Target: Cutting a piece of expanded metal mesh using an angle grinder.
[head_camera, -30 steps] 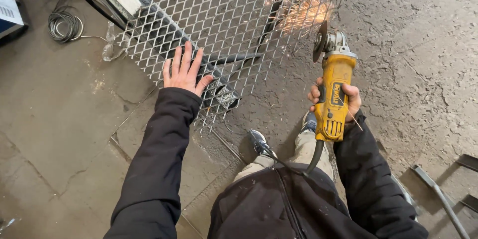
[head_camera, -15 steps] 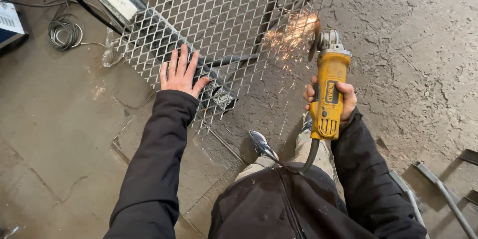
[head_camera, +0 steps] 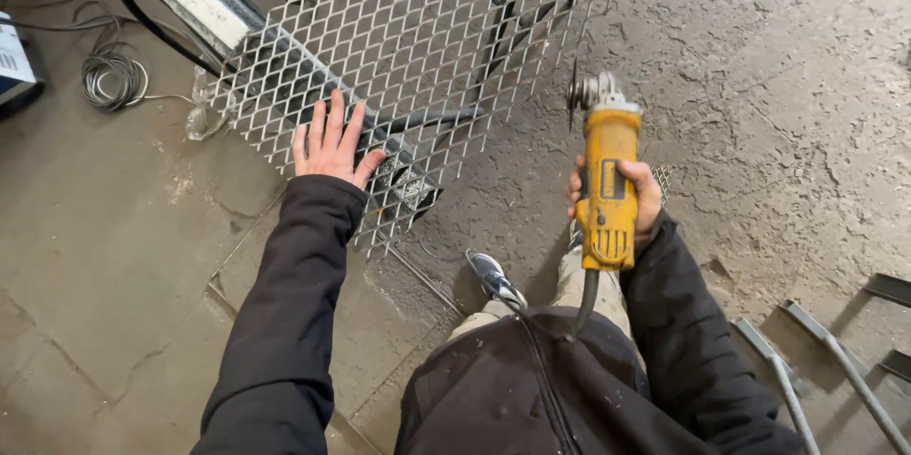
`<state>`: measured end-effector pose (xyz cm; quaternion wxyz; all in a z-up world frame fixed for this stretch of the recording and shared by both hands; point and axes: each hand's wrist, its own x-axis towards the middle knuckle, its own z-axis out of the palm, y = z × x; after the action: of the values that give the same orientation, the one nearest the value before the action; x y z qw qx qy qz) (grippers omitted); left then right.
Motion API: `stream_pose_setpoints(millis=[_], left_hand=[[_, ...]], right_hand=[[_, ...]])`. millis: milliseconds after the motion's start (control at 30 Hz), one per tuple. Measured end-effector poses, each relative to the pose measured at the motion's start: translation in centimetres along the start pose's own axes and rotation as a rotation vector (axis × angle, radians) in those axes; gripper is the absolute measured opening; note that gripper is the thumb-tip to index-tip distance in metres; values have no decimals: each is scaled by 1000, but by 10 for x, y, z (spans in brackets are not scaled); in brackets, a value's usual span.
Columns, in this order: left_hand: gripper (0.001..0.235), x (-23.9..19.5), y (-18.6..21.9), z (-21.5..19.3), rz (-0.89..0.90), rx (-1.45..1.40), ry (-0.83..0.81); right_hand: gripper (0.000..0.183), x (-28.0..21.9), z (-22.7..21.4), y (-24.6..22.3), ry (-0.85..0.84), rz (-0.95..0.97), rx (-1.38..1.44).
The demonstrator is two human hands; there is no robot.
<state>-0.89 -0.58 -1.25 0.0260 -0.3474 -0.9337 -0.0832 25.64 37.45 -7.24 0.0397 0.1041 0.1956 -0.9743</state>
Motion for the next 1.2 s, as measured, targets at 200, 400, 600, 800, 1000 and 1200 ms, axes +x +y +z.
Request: stream_pose_setpoints(millis=[200, 400, 600, 800, 1000, 1200], left_hand=[[76, -1, -2, 1, -2, -23, 0], [77, 2, -4, 7, -3, -17, 4], [76, -4, -1, 5, -7, -19, 7], [78, 0, 40, -39, -23, -55, 143], [19, -37, 255, -53, -357, -763, 195], [78, 14, 428, 113, -417, -1575, -169]], right_hand=[[64, -11, 23, 11, 31, -62, 30], [53, -10, 45, -13, 261, -121, -332], [42, -21, 0, -33, 478, -434, -1293], [55, -44, 42, -61, 601, -574, -1857], [57, -52, 29, -105, 486, -588, -2140], [66, -45, 53, -144, 309, -408, -2308]])
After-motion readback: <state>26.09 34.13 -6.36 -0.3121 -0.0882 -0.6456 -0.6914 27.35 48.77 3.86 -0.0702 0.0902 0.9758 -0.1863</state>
